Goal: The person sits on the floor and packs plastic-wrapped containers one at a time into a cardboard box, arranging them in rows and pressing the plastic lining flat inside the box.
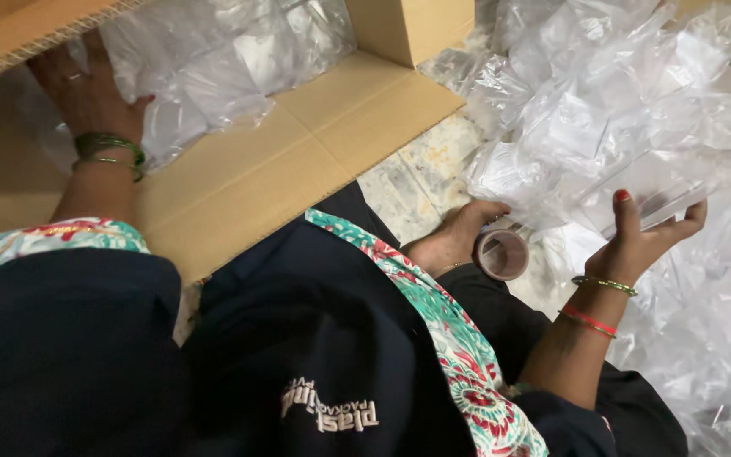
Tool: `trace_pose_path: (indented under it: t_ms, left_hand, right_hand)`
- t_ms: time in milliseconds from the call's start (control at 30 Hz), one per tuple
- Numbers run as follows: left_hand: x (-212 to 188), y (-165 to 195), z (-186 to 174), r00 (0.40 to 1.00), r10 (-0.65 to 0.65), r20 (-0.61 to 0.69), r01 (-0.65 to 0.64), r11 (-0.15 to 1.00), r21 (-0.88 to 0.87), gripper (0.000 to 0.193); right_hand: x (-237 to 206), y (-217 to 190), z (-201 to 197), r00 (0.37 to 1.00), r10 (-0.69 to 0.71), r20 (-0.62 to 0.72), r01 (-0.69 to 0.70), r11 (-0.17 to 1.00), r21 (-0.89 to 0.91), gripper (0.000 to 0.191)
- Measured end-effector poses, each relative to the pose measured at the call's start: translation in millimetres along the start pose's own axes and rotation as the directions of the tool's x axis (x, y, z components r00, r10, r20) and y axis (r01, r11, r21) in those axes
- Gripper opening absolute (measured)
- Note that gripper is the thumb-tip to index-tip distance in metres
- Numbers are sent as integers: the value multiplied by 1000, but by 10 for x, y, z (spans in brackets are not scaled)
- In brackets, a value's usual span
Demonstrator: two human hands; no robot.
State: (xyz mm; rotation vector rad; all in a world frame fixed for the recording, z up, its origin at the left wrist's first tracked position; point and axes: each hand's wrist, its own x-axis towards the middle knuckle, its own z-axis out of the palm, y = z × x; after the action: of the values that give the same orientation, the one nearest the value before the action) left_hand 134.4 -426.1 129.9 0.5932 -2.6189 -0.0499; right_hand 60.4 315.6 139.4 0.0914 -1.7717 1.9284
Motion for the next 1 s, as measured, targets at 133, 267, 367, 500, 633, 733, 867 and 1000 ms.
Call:
trace_pose_path:
  t_ms: [133,267,367,500,633,733,867,1000]
  left_hand:
    - [66,77,-122,1000,-2,-2,2,994,-111,89]
    - [122,73,-150,998,61,11,-59,991,-118,85]
    - [86,35,-36,996,62,67,-49,981,-188,75]
    - [24,-34,230,989,40,143,-35,999,-38,93]
    - [154,-97,216,978,49,203,-40,998,-48,106]
    - [429,157,-54,975,4,220,-40,986,160,115]
    - [356,970,-618,950,-129,284,191,960,-205,92]
    - [-457,1969,-908,804,450,388,574,-419,-703,56]
  right_hand:
    - [-43,-16,24,1000,24,-14,-24,999,29,84]
    - [-60,52,146,999,43,25,-45,996,83,84]
    - [-106,47,234,996,21,83,-28,997,78,82]
    - [-175,-95,366,991,-4,137,-8,996,90,86]
    - [-309,-315,703,984,1,180,-19,995,96,97]
    - [-389,-512,1144,931,-163,328,206,974,-99,112]
    - [-563,-810,1849,704,-362,611,580,789,-202,120]
    - [-607,-865,2791,405,-540,738,808,590,-11,110]
